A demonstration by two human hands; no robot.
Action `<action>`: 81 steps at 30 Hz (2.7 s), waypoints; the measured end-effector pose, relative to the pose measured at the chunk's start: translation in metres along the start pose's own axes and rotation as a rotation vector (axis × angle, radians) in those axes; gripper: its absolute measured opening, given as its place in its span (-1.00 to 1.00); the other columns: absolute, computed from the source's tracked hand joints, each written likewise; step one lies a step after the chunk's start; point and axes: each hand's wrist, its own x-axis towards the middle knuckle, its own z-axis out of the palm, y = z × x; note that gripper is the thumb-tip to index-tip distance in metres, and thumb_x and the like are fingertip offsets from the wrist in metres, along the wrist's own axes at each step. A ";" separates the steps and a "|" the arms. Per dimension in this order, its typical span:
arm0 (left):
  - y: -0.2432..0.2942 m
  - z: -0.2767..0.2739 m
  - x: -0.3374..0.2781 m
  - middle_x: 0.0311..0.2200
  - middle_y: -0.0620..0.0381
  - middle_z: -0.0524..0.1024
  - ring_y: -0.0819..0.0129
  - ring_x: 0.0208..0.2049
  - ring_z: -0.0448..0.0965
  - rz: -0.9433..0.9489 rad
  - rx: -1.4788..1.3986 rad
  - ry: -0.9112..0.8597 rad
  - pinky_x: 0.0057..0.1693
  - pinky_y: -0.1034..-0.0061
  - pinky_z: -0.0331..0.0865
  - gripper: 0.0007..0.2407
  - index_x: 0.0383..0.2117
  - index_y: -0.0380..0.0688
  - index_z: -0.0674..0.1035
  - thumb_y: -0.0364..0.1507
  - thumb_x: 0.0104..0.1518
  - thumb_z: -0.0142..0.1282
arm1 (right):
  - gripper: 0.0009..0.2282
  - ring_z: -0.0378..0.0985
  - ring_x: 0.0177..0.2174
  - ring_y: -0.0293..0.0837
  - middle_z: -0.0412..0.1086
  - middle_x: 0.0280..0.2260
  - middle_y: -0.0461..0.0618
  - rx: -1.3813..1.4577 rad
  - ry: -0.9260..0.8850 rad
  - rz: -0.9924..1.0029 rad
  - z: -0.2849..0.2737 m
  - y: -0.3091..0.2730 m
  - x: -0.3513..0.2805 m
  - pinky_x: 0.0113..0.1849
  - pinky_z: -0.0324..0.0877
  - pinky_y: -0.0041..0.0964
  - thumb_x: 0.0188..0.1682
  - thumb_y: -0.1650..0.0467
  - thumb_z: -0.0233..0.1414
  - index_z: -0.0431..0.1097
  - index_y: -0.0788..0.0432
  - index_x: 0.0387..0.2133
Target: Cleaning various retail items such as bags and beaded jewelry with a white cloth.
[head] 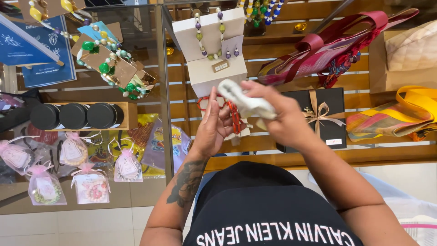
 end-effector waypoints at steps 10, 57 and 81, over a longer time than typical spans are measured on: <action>0.027 -0.020 0.002 0.32 -0.26 0.24 -0.18 0.19 0.43 0.044 -0.093 0.095 0.12 -0.07 0.49 -0.24 0.44 0.41 -0.30 0.23 0.15 -0.35 | -0.35 0.38 0.10 0.39 0.48 0.04 0.23 -0.237 -0.656 -0.129 0.008 -0.002 -0.022 -0.02 0.42 0.26 -0.42 0.79 -0.18 0.42 0.23 0.03; 0.035 0.004 -0.009 -0.15 -0.03 0.62 0.34 -0.13 0.57 0.042 0.668 -0.227 0.16 0.42 0.45 -0.28 0.47 0.17 0.06 0.22 0.21 -0.51 | -0.85 0.63 -0.50 -0.17 0.57 -0.46 0.05 0.612 0.089 0.722 -0.007 0.079 -0.013 -0.44 0.56 -0.22 -0.12 0.52 0.22 0.57 0.21 -0.27; 0.018 -0.037 0.009 0.31 -0.43 0.18 -0.38 0.22 0.34 -0.074 0.004 -0.004 0.22 -0.16 0.34 -0.14 0.44 0.41 -0.27 0.37 -0.02 -0.50 | -0.34 0.43 0.00 0.53 0.50 -0.02 0.39 0.022 -0.650 0.130 -0.015 0.002 -0.009 0.05 0.28 0.44 -0.41 0.77 -0.17 0.48 0.19 0.03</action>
